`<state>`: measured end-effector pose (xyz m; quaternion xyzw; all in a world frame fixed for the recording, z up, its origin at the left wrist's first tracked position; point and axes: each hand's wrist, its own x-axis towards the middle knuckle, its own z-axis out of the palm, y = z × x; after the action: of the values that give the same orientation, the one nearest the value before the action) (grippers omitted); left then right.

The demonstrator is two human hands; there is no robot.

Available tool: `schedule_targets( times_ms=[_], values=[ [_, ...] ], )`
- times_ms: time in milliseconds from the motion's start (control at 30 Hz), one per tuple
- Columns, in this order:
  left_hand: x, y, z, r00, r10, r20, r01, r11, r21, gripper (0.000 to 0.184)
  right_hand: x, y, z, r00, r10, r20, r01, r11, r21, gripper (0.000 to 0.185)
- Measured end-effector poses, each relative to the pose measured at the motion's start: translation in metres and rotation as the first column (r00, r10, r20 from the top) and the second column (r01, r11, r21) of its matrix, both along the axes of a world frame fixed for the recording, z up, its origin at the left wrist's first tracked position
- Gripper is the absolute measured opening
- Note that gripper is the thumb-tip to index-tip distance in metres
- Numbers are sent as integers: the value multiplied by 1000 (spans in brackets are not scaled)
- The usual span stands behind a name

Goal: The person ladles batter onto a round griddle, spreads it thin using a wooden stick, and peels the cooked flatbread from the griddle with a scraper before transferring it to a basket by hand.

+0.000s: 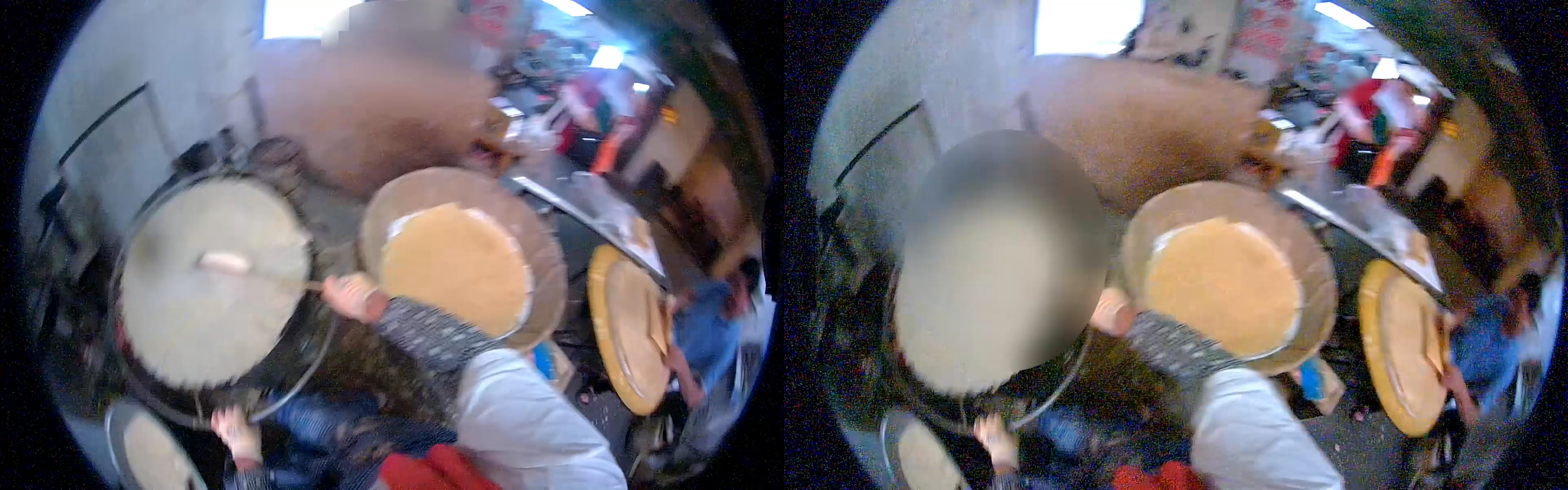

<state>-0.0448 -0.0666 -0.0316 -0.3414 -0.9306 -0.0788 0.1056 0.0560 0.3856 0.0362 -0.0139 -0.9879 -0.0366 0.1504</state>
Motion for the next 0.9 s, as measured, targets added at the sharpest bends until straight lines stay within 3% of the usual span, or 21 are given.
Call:
schedule_targets(
  times_ms=[33,100,200,233,300,333,400,467,500,533,567,600,633,667,700,733,767,800,867,900],
  values=[
    [-8,-10,7,1000,-5,-15,4,1000,-19,25,-2,-10,16,988,-5,155,46,964,-263,28],
    [-29,-26,15,999,8,-35,-11,997,-73,15,-6,-27,48,911,-31,411,319,685,-656,27],
    [-57,-49,13,994,63,-89,-78,980,-182,14,3,10,10,890,-63,451,247,900,-361,31],
    [-63,-48,31,991,129,44,-113,959,-260,11,0,23,1,877,-115,466,268,923,-275,33],
    [-86,-53,42,984,158,87,-133,961,-241,9,-15,24,18,870,-232,435,313,942,-124,36],
    [-101,-67,41,977,154,144,-124,972,-201,10,-27,25,13,910,-234,341,257,966,-23,34],
    [-120,-82,45,985,125,119,-93,966,-243,9,-50,23,18,893,-266,364,302,952,-45,34],
    [-144,-99,22,995,95,-6,-89,903,-420,14,-61,15,39,871,-243,427,280,960,-24,37],
    [-148,-92,43,997,82,13,-61,831,-553,28,-63,7,42,869,-211,448,239,971,-7,37],
    [-152,-95,41,996,76,-36,-83,863,-497,17,-70,-11,52,865,-182,468,198,980,14,38],
    [-156,-98,38,994,72,-83,-101,893,-438,14,-72,-31,62,801,-209,561,310,946,-90,35],
    [-172,-109,5,981,181,68,-171,977,-129,15,-61,-57,70,839,-201,506,313,939,-145,31],
    [-195,-128,-34,945,234,228,-277,945,176,15,-43,-71,63,932,-56,358,269,769,-580,29],
    [-191,-124,-21,951,226,211,-260,954,152,15,-30,-88,57,940,-36,338,269,686,-676,28],
    [-186,-120,-5,957,217,193,-244,961,128,15,-14,-103,51,990,29,136,101,514,-852,29],
    [-181,-115,10,962,207,176,-228,968,105,15,1,-110,52,991,8,133,121,375,-919,34],
    [-171,-107,33,989,150,16,-145,974,-177,15,16,-117,53,991,-20,129,130,226,-965,40],
    [-165,-104,43,992,44,-118,-94,885,-456,15,31,-128,69,954,-63,293,288,-68,-955,45],
    [-160,-105,29,985,45,-166,-112,902,-416,15,47,-136,54,945,-147,292,219,-379,-899,47],
    [-160,-109,-8,969,95,-226,-172,921,-349,15,52,-138,47,932,-147,331,231,-463,-856,47]
  ],
)
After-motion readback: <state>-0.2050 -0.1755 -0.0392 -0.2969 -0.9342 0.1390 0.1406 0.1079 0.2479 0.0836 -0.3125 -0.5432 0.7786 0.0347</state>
